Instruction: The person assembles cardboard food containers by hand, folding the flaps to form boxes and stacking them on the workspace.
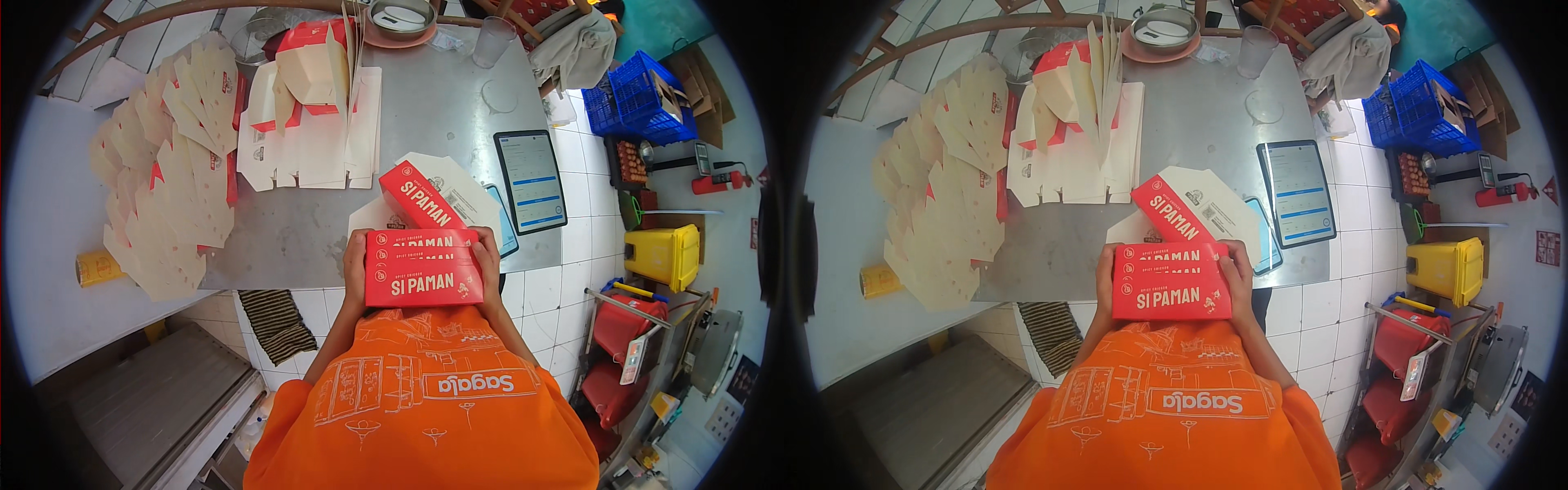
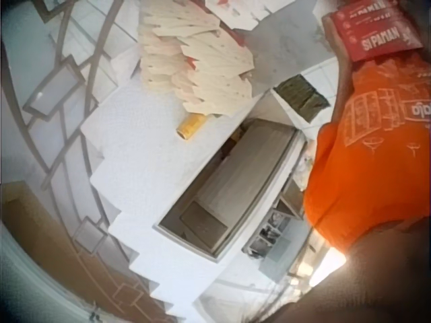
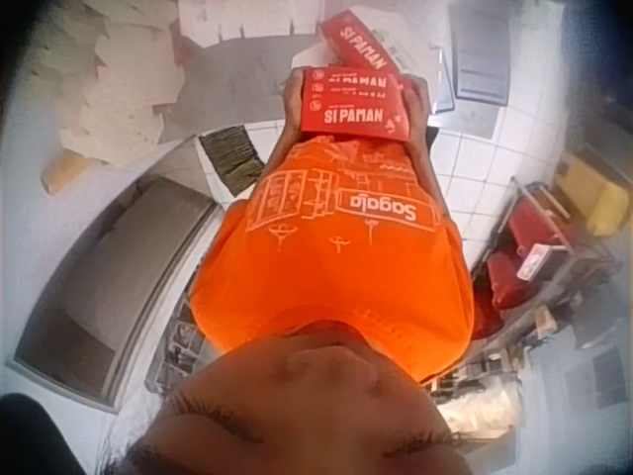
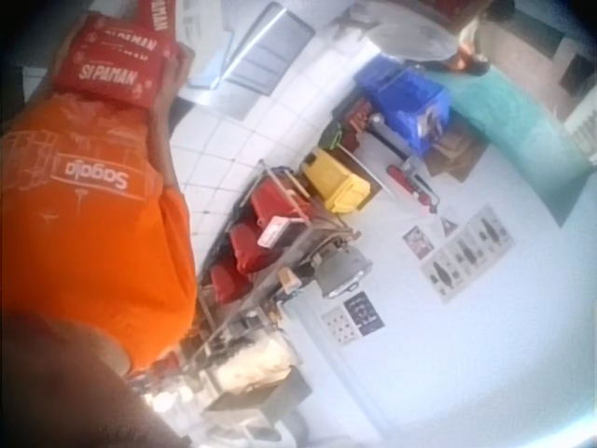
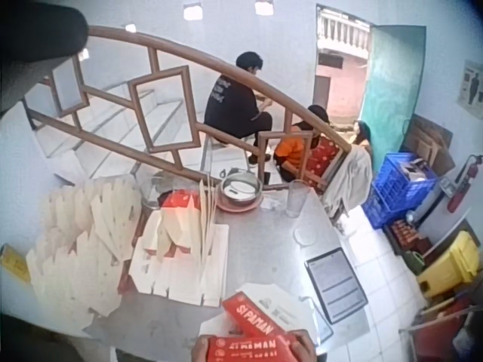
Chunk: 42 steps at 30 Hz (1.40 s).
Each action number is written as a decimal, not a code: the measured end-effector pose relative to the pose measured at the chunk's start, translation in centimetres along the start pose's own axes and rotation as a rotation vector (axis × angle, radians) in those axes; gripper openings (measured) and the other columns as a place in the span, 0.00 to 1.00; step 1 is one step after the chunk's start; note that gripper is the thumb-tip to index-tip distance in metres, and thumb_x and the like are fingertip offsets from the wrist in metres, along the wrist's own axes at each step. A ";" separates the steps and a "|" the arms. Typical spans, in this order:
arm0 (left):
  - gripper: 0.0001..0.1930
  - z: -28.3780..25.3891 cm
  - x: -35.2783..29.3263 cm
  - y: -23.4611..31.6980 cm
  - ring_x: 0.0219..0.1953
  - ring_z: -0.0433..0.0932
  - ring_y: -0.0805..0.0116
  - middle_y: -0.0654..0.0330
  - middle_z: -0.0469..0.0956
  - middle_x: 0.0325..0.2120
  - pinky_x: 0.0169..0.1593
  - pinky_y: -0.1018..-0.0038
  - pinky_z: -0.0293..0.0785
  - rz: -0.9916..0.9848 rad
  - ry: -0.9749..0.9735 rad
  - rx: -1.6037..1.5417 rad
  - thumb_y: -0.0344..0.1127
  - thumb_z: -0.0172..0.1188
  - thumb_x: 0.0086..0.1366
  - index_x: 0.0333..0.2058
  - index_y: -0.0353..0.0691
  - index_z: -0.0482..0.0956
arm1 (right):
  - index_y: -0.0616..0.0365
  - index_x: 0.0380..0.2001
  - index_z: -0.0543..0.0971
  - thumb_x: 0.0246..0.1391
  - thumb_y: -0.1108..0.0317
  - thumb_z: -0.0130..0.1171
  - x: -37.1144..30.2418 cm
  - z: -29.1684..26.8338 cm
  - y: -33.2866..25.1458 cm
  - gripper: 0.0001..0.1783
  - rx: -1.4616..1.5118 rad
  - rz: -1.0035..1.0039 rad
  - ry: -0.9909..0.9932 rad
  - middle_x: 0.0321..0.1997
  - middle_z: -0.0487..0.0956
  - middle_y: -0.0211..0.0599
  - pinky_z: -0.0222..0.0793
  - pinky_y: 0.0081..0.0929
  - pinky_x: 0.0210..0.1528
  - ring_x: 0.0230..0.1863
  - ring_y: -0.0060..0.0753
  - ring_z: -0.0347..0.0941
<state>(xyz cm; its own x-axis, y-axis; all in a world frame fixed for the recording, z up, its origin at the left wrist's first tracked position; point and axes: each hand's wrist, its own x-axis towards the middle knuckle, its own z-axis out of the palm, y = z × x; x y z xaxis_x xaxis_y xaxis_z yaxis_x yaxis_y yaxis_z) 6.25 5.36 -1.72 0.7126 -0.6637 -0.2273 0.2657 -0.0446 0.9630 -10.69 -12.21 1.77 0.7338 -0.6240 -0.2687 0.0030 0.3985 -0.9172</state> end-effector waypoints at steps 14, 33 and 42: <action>0.38 1.1 -1.3 -1.4 0.54 0.69 0.68 0.54 0.68 0.52 0.59 0.67 0.66 0.105 -0.079 -0.351 0.66 0.36 0.69 0.59 0.35 0.60 | 0.61 0.62 0.57 0.63 0.43 0.42 -0.9 0.9 0.3 0.36 0.121 0.005 -0.058 0.62 0.62 0.43 0.55 0.31 0.65 0.64 0.34 0.59; 0.14 -0.5 1.9 -3.3 0.31 0.69 0.80 0.66 0.71 0.28 0.41 0.81 0.70 0.118 0.102 -0.190 0.44 0.49 0.71 0.36 0.38 0.70 | 0.57 0.54 0.66 0.56 0.72 0.58 2.8 -1.3 3.3 0.23 -0.121 -0.106 -0.174 0.52 0.70 0.37 0.60 0.28 0.59 0.56 0.29 0.66; 0.22 -3.6 5.2 -6.4 0.22 0.60 0.75 0.68 0.61 0.15 0.45 0.72 0.68 -0.126 -0.083 -0.158 0.40 0.48 0.71 0.15 0.41 0.62 | 0.55 0.50 0.73 0.60 0.53 0.57 9.8 1.9 -2.3 0.21 -1.145 -0.014 -0.438 0.42 0.81 0.40 0.71 0.27 0.42 0.42 0.28 0.76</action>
<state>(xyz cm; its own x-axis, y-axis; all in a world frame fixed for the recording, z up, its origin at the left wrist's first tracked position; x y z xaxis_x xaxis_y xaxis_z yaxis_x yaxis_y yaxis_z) 10.61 4.87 -9.55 0.6132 -0.7195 -0.3261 0.4524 -0.0185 0.8916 -2.21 -17.99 1.76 0.9054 -0.2570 -0.3378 -0.4244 -0.5652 -0.7074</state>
